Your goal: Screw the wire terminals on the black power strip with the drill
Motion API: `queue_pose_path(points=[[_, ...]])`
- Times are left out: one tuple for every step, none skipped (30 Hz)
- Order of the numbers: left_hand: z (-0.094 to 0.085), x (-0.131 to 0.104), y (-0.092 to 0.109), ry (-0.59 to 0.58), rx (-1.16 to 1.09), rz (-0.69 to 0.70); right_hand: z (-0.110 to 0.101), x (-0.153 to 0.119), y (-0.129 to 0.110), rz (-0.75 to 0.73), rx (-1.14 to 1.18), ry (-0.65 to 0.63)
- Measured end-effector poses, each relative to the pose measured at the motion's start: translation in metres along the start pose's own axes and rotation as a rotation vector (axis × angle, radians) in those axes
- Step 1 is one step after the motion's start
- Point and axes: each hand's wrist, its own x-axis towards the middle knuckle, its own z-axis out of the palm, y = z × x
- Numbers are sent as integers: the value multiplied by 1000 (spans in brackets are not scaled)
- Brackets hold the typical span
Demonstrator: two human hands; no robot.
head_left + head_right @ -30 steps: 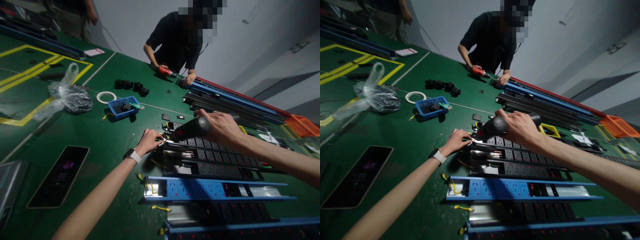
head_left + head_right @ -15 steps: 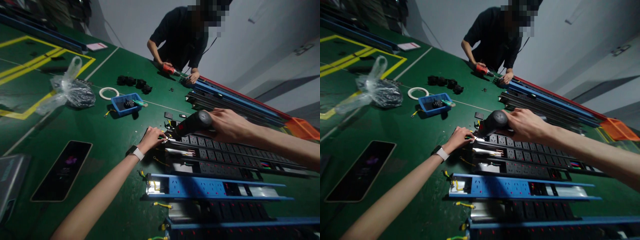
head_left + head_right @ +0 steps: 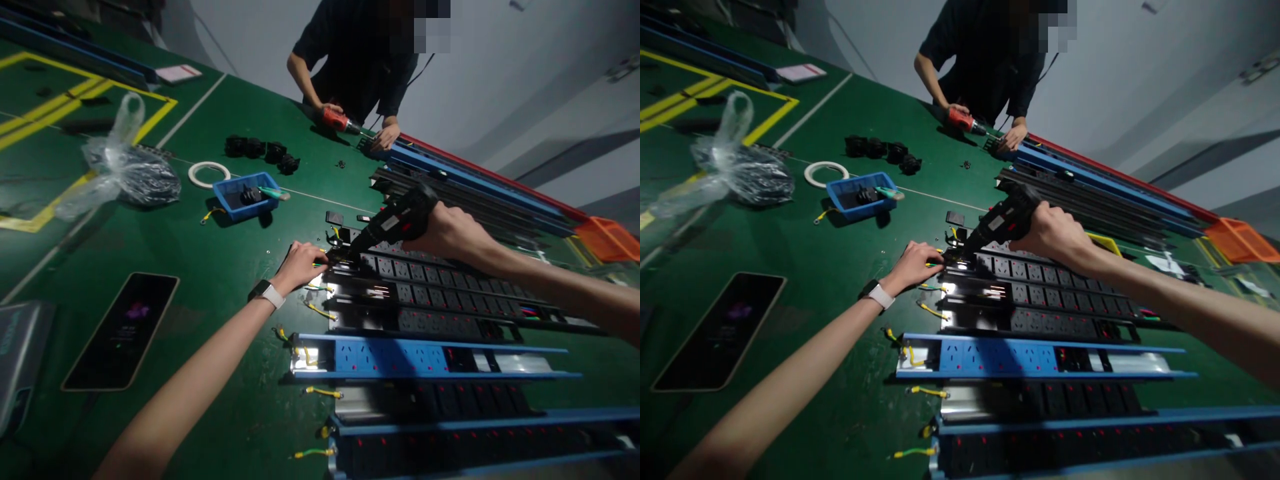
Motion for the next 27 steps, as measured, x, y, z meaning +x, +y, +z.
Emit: queue_pose_path(points=[[0,0,0,-1,-6,1,2,-2,1,6,7,16],[0,0,0,-1,-9,2,4,-7,1,14,11,36],[0,0,0,-1,-12,5,5,-12,1,19,11,57],[0,0,0,0,-15,5,6,-17,-1,20,8,75],[-1,0,1,1,-19,5,6,-22,-2,17,3,86],[-1,0,1,2,-22,4,5,-27,-2,9,-2,90],[-2,0,1,3,-25,2,5,-30,-1,-7,-6,87],[-2,0,2,4,-28,2,5,-32,0,-34,-9,83],[-2,0,2,4,-31,2,5,-34,3,-72,-12,78],[-2,0,2,4,-33,3,5,-34,6,-120,-13,74],[-3,0,2,4,-36,3,6,-34,10,-175,-13,68],[-3,0,3,3,-39,3,6,-33,13,-236,-11,57],[-3,0,3,2,-42,2,7,-33,16,-298,-9,48],[-3,0,3,1,-44,1,7,-32,19,-344,-11,49],[-4,0,4,-1,-46,-1,8,-32,20,-363,-24,60],[-4,0,4,-2,-47,-4,8,-32,20,-355,-44,84],[-5,-1,5,-4,-47,-6,8,-32,19,-331,-59,108],[-5,-1,5,-6,-46,-7,8,-32,19,-305,-51,122],[-6,-1,6,-8,-47,-7,8,-31,18,-286,-22,121],[-6,-1,6,-9,-49,-6,8,-31,17,-283,21,103],[-6,-1,6,-9,-52,-5,8,-31,17,-290,69,81],[-6,-1,7,-9,-56,-4,7,-31,17,-294,108,65],[-6,-1,7,-8,-59,-4,7,-30,17,-289,127,58],[-6,-1,6,-5,-62,-4,6,-30,18,-276,130,57],[-6,-1,6,-3,-63,-3,5,-30,18,-255,126,57],[-6,-1,6,0,-64,-1,5,-30,18,-230,126,52],[-5,-1,5,1,-64,1,4,-29,18,-204,128,44]])
